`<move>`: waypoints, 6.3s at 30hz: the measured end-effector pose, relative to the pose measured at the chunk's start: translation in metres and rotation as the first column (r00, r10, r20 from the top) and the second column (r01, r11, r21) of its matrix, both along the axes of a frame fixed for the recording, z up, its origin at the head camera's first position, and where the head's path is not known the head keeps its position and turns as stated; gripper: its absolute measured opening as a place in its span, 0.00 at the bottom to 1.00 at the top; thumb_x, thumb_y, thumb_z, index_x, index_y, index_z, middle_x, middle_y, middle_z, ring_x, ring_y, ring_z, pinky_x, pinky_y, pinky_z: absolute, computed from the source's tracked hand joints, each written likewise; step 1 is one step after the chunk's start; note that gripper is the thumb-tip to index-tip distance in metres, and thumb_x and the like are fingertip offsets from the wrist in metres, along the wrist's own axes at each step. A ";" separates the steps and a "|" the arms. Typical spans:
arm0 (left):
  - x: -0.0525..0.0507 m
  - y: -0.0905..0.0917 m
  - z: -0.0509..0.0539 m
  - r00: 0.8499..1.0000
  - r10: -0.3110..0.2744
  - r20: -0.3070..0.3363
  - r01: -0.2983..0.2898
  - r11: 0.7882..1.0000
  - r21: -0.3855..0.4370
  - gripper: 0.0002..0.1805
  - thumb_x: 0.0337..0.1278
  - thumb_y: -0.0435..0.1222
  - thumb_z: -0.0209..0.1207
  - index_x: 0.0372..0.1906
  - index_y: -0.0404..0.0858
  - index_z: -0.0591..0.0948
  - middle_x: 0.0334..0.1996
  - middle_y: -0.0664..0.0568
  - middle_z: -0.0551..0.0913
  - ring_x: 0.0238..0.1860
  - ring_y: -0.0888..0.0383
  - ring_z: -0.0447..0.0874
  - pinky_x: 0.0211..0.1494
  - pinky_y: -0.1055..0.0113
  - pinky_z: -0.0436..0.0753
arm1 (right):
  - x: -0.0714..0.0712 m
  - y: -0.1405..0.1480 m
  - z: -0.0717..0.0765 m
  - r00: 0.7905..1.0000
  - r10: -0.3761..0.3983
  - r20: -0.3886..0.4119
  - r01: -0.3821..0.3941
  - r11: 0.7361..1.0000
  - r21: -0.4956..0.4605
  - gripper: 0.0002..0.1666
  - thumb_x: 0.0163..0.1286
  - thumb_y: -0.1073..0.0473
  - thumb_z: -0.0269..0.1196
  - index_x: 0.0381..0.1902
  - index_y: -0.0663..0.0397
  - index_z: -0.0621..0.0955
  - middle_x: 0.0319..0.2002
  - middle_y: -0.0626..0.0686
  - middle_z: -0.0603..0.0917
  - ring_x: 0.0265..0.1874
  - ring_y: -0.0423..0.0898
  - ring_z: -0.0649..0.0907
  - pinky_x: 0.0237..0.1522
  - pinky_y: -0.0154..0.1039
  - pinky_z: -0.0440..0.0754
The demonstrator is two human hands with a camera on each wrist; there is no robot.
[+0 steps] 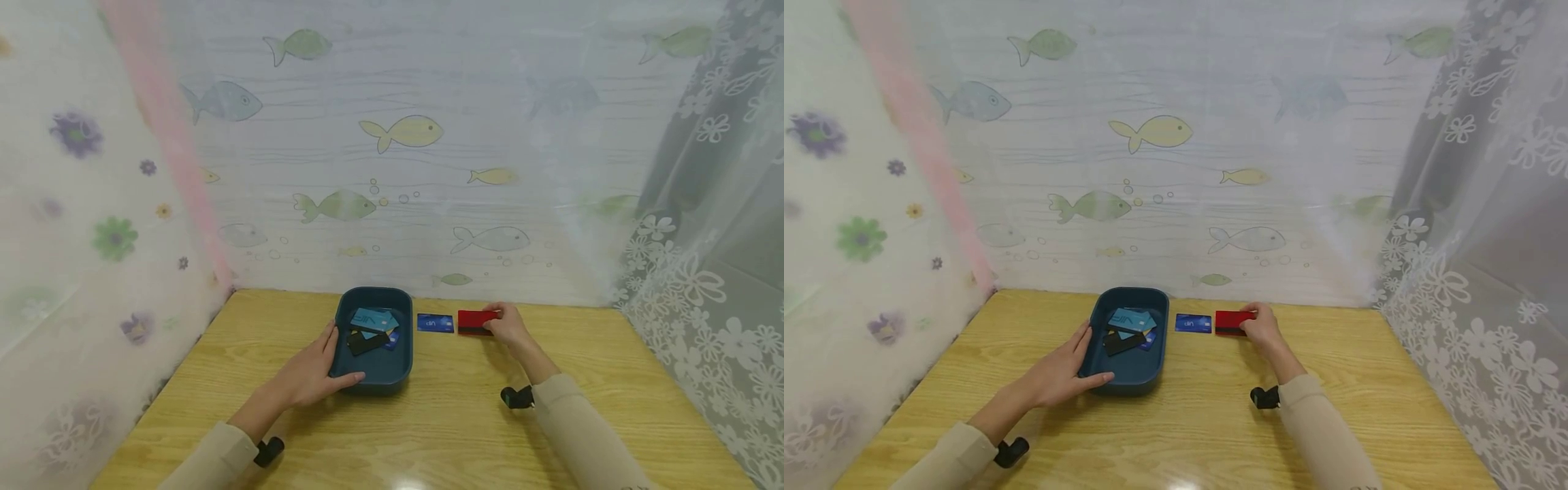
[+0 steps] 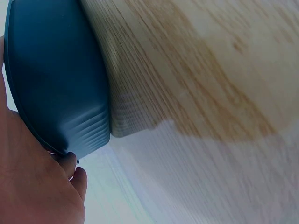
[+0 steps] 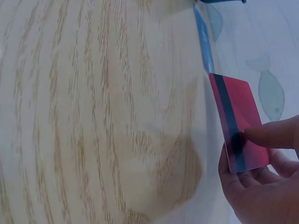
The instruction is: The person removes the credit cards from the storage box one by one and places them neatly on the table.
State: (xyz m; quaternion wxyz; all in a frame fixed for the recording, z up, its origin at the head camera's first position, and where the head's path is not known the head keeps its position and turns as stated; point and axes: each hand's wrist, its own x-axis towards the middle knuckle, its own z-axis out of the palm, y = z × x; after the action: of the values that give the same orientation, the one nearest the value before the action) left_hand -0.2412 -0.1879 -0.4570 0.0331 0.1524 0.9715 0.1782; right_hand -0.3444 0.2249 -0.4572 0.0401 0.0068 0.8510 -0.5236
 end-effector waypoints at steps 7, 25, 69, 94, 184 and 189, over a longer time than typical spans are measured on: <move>0.000 0.000 0.000 1.000 0.000 0.006 0.000 1.000 0.008 0.69 0.52 0.81 0.46 0.82 0.33 0.44 0.83 0.44 0.39 0.80 0.40 0.53 0.76 0.44 0.64 | -0.007 -0.001 -0.006 1.000 -0.018 0.002 0.018 1.000 -0.001 0.23 0.70 0.75 0.56 0.62 0.71 0.72 0.61 0.75 0.74 0.56 0.62 0.77 0.46 0.40 0.79; 0.000 0.000 -0.001 1.000 0.005 0.002 -0.005 1.000 0.013 0.69 0.53 0.81 0.46 0.82 0.34 0.44 0.83 0.44 0.40 0.80 0.41 0.54 0.76 0.44 0.64 | -0.015 -0.002 -0.016 0.994 0.023 -0.104 -0.002 0.979 0.202 0.23 0.66 0.75 0.57 0.60 0.69 0.79 0.54 0.74 0.80 0.45 0.61 0.81 0.40 0.43 0.79; 0.001 0.001 -0.001 0.999 0.021 0.026 -0.022 0.999 0.027 0.67 0.55 0.78 0.50 0.83 0.34 0.44 0.83 0.45 0.39 0.80 0.42 0.52 0.77 0.44 0.62 | -0.026 -0.011 -0.014 0.990 0.114 -0.085 -0.064 0.891 0.449 0.28 0.58 0.77 0.53 0.57 0.75 0.81 0.57 0.74 0.79 0.50 0.63 0.80 0.50 0.53 0.81; -0.001 0.000 0.000 1.000 0.016 0.003 -0.016 1.000 0.004 0.69 0.52 0.82 0.45 0.83 0.34 0.45 0.84 0.45 0.40 0.80 0.41 0.53 0.76 0.44 0.64 | -0.005 -0.022 0.017 0.939 0.295 -0.178 -0.209 0.898 0.387 0.29 0.74 0.64 0.61 0.67 0.77 0.71 0.64 0.78 0.68 0.62 0.74 0.71 0.60 0.66 0.74; -0.004 0.001 -0.002 1.000 -0.001 0.011 0.001 1.000 0.024 0.62 0.61 0.73 0.52 0.82 0.32 0.47 0.83 0.43 0.40 0.80 0.41 0.53 0.75 0.44 0.64 | 0.020 -0.208 0.014 0.930 0.359 -0.077 -0.329 0.908 0.259 0.40 0.71 0.59 0.67 0.74 0.68 0.65 0.71 0.71 0.62 0.68 0.67 0.67 0.62 0.63 0.72; -0.004 0.000 -0.003 1.000 0.000 0.014 -0.001 1.000 0.030 0.62 0.61 0.73 0.52 0.82 0.32 0.47 0.83 0.43 0.40 0.80 0.41 0.53 0.75 0.44 0.64 | 0.016 -0.215 0.007 0.940 0.333 -0.074 -0.301 0.913 0.276 0.43 0.70 0.59 0.68 0.75 0.69 0.63 0.72 0.71 0.60 0.71 0.69 0.63 0.66 0.63 0.70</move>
State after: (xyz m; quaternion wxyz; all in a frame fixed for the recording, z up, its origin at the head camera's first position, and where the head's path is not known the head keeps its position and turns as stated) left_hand -0.2448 -0.1879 -0.4600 0.0377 0.1515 0.9685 0.1940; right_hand -0.3281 0.0096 -0.4497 0.0722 -0.1576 0.9030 -0.3931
